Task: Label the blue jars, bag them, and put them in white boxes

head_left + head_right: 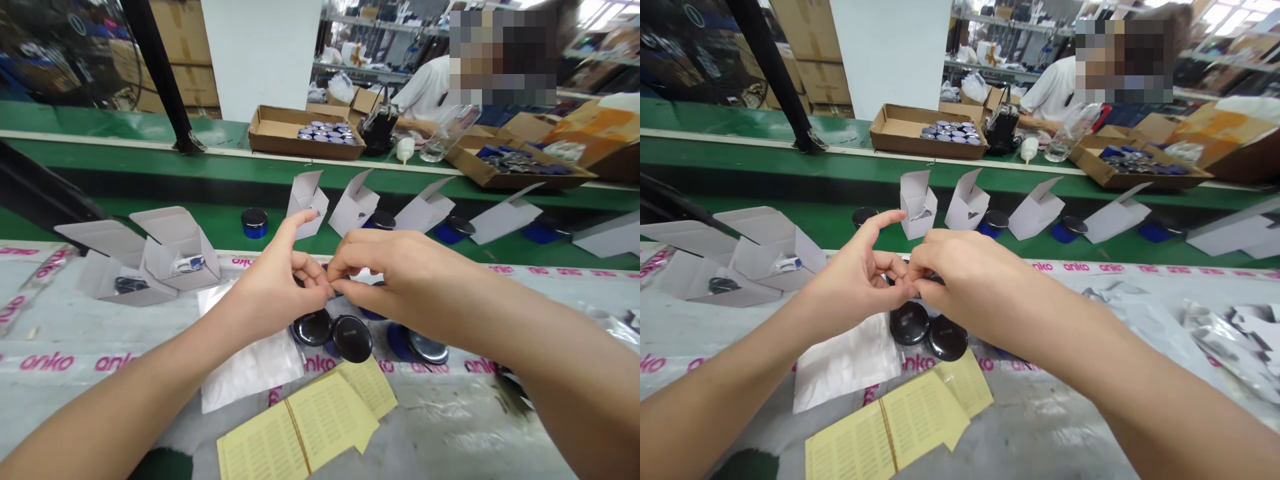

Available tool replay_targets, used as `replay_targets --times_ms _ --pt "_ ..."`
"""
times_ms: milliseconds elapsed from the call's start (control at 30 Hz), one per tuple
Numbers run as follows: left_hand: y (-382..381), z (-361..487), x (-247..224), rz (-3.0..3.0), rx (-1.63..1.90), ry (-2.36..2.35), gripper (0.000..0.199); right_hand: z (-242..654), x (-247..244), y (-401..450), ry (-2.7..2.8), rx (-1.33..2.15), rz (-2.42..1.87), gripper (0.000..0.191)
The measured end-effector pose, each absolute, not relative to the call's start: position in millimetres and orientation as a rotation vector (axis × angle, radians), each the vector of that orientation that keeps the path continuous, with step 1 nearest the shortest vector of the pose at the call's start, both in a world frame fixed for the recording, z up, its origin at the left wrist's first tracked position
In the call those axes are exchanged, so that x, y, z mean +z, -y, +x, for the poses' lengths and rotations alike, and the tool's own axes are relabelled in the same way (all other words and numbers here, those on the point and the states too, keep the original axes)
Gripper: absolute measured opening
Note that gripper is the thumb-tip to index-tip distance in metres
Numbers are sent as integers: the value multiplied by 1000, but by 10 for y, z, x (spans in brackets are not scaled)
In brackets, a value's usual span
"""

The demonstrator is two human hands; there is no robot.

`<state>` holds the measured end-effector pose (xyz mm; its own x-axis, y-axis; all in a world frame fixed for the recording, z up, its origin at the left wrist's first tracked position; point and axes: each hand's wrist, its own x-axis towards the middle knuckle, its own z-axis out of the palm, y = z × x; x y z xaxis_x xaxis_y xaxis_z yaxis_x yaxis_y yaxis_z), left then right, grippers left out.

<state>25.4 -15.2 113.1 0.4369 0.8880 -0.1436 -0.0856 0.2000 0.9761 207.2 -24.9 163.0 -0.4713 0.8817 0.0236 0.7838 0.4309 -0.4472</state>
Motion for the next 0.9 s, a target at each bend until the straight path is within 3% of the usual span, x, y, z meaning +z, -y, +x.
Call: replay_targets --times_ms 433,900 --pt "133 235 1167 1152 877 -832 90 2232 1521 359 1724 1139 -1565 16" --pt "150 282 1146 1125 830 -775 76 2261 1373 474 1414 1396 -1375 17"
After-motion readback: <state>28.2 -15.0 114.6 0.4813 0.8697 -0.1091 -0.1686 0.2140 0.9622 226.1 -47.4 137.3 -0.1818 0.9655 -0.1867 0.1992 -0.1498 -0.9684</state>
